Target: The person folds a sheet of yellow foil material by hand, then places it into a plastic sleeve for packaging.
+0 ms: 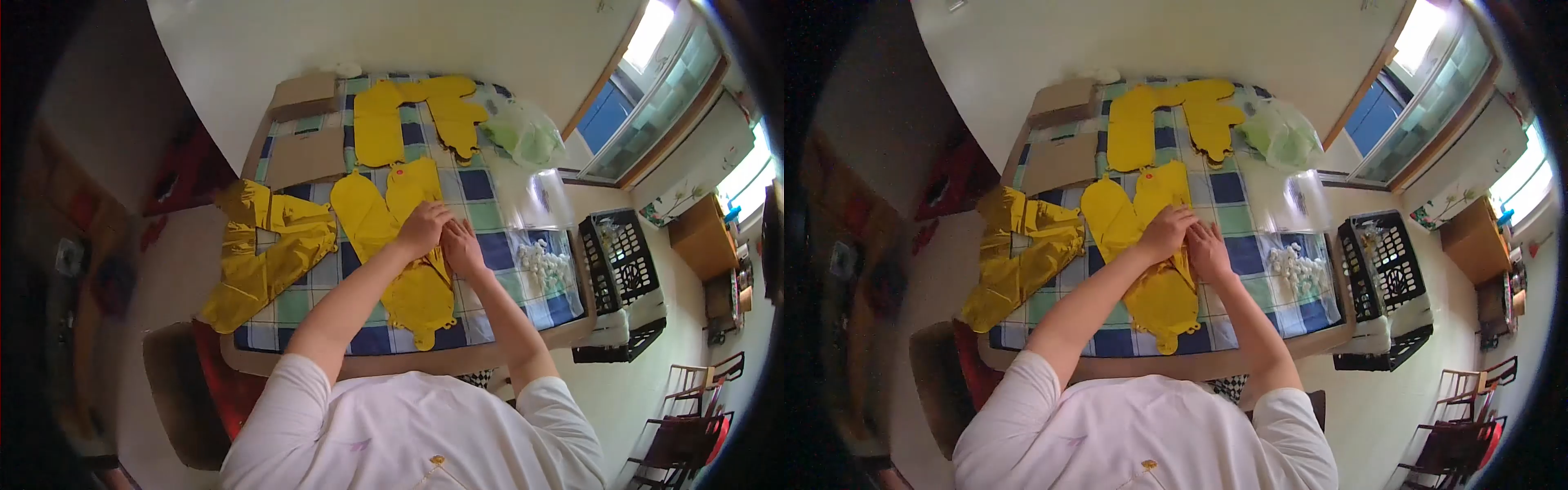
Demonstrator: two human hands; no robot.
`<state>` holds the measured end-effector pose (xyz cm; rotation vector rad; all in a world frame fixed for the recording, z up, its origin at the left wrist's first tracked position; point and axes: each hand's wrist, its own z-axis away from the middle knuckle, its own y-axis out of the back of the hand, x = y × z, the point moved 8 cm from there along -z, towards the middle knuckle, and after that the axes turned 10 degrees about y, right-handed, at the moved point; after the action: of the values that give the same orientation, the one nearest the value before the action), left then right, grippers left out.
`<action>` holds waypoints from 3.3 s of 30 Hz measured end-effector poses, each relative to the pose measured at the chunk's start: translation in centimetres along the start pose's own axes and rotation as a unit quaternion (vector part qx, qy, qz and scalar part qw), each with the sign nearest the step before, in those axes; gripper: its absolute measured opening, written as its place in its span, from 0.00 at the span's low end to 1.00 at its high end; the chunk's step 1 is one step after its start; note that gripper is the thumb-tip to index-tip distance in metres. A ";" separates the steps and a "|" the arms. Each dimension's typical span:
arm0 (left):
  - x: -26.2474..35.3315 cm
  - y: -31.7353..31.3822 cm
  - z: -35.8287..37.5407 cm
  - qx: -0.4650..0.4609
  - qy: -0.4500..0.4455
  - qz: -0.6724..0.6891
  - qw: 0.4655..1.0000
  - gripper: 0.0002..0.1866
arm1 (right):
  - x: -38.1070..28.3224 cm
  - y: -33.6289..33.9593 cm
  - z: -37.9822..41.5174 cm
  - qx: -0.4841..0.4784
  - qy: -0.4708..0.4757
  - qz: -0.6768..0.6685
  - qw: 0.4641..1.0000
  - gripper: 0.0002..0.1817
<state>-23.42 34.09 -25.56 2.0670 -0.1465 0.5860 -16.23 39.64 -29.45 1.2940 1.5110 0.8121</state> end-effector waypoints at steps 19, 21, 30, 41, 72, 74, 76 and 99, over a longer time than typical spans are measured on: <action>-3.9 -3.8 -1.6 -0.024 0.027 -0.006 0.999 0.22 | -0.1 0.4 -0.7 0.034 -0.025 0.004 0.999 0.24; -3.2 -2.9 -1.8 0.008 -0.004 -0.038 0.999 0.19 | -0.1 0.3 -0.7 0.023 -0.027 0.014 0.999 0.24; -4.7 -3.4 -3.7 -0.057 -0.031 -0.141 0.988 0.19 | 0.3 -0.1 -0.6 0.023 -0.035 0.022 0.999 0.26; -9.4 -4.9 -9.9 -0.124 0.059 -0.227 0.964 0.24 | 0.2 -0.2 -0.2 0.028 -0.032 0.016 0.999 0.26; -1.3 -0.3 5.1 -0.017 0.062 -0.082 0.995 0.19 | -3.1 3.8 7.5 0.061 0.072 -0.107 0.990 0.25; -1.4 -0.5 5.1 -0.021 0.060 -0.078 0.995 0.20 | -3.3 3.8 7.9 0.046 0.094 -0.097 0.990 0.25; -1.4 -0.6 5.1 -0.024 0.059 -0.081 0.995 0.20 | -3.7 3.8 8.7 0.014 0.119 -0.086 0.989 0.26; -1.3 0.0 5.1 -0.013 0.072 -0.047 0.996 0.20 | -1.2 -0.6 -1.6 0.115 -0.004 -0.039 0.993 0.24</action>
<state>-22.79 29.72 -28.34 1.9869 0.0263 0.6684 -17.92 38.48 -29.15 1.3935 1.6761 0.5943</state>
